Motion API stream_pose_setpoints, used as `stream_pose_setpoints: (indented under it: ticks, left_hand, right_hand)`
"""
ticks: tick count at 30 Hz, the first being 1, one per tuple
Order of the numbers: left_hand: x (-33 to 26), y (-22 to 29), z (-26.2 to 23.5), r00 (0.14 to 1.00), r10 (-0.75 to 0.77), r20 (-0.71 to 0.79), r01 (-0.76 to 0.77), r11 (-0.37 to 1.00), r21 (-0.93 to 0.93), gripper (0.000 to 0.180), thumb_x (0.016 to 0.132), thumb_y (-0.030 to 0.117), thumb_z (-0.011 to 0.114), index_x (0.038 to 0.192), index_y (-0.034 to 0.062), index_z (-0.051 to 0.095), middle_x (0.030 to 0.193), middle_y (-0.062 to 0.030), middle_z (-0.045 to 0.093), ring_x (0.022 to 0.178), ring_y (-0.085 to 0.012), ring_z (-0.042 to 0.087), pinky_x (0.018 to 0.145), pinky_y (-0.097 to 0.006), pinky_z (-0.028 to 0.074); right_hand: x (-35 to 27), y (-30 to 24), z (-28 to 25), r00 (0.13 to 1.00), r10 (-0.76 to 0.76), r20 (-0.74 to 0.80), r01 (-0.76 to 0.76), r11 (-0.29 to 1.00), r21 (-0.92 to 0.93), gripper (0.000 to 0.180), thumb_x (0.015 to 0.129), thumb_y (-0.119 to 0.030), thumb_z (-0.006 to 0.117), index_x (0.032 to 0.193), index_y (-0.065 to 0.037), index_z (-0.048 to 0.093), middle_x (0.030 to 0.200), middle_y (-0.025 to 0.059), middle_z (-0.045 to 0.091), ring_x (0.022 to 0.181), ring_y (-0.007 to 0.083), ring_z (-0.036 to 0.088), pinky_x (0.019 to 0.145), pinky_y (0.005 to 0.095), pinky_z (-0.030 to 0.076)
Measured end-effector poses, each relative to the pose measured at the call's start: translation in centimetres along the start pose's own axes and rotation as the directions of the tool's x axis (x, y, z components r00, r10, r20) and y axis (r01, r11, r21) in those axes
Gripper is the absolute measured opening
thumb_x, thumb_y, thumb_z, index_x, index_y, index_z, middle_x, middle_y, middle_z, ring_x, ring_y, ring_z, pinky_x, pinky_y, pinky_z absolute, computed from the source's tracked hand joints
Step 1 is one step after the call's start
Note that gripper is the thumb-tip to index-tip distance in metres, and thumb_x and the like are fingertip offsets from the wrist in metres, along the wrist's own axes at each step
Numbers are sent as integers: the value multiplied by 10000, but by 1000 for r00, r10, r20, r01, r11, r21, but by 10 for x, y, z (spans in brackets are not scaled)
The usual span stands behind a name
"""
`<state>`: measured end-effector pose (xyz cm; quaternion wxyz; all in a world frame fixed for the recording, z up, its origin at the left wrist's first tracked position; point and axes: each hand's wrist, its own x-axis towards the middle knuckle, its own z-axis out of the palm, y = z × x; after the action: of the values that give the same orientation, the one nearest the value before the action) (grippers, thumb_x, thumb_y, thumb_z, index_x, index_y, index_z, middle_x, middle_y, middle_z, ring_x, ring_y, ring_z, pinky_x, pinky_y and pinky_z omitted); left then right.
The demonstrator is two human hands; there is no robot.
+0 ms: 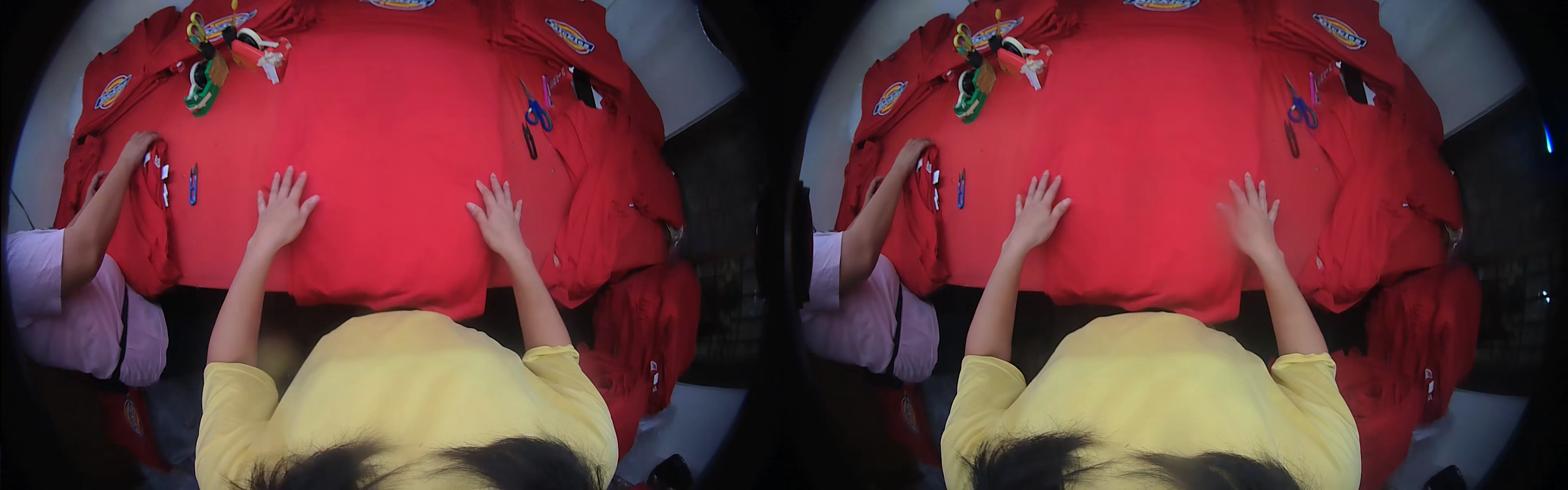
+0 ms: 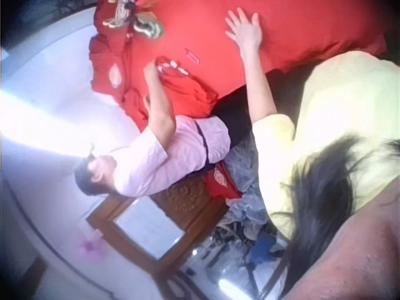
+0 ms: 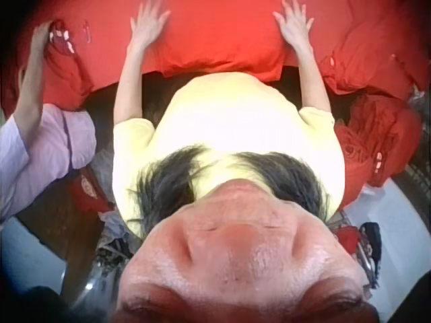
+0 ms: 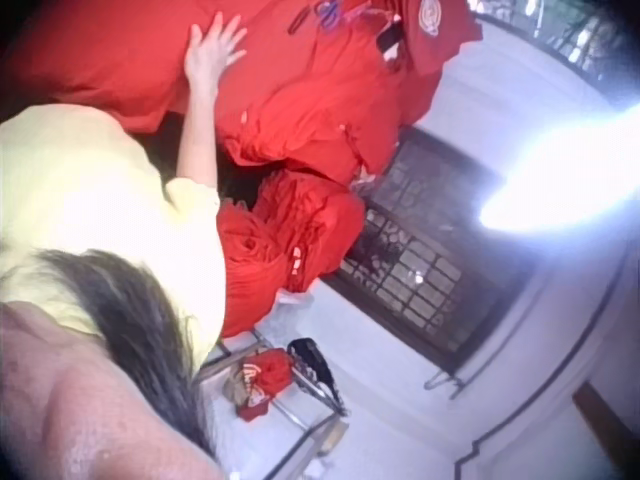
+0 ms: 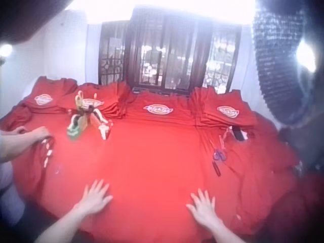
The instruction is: The person is inspecting red t-shirts for quality control on a large table. They check the collars and tags, use a tool to remove small debris from the fabric, and organize the shirts on the workspace.
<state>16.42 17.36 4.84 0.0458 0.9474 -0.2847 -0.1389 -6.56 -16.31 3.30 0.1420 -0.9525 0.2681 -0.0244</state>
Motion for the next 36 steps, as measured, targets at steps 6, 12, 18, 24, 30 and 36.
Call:
stream_pose_setpoints:
  ticks: [6,12,18,24,30,36]
  left_hand:
    - [-14,-56,49,922,134,-364,-164,985,-55,703,945,431,502,1508,120,219,1587,-96,124,1466,-275,100,1165,-517,83]
    - [-74,-42,52,877,-160,-454,40,964,-262,469,828,415,691,1072,45,536,1090,-144,516,1028,-341,495,894,-464,379]
    - [-136,-6,62,954,3,-299,-95,952,-292,317,819,243,737,925,28,530,849,-104,545,788,-243,533,720,-368,423]
    - [-174,4,18,959,-277,57,122,226,-967,342,861,58,669,1158,-5,512,890,-66,642,811,-101,605,721,-231,473]
    - [-200,-44,-22,981,181,-69,-16,-279,-960,548,742,247,814,1150,-24,568,1108,-92,618,1022,-138,594,886,-280,475]
    - [-65,-31,18,989,-119,91,76,-126,-989,505,861,57,672,1318,37,458,1155,-95,566,1023,-160,578,882,-280,474]
  right_hand:
    - [-17,22,34,978,-124,-168,79,964,-255,636,942,-439,500,1475,-144,318,1554,166,196,1447,337,150,1081,684,104]
    - [-54,20,0,992,104,-69,-101,994,38,499,911,-416,561,1251,-54,513,1326,200,447,1260,370,411,1037,497,350]
    - [-127,2,6,992,-66,107,72,996,-52,416,839,-301,707,1070,11,558,1049,155,576,954,314,593,841,409,480]
    - [-141,18,-26,927,134,349,-373,274,886,522,816,-48,693,1269,3,438,994,72,618,882,90,567,786,242,458]
    - [-138,41,-109,929,-289,230,-239,4,971,331,830,-85,698,1119,36,595,1058,79,643,946,105,607,836,242,468]
    - [-3,24,-49,955,-18,297,-144,845,515,212,871,-197,658,1005,-32,666,1009,103,651,941,227,626,829,342,486]
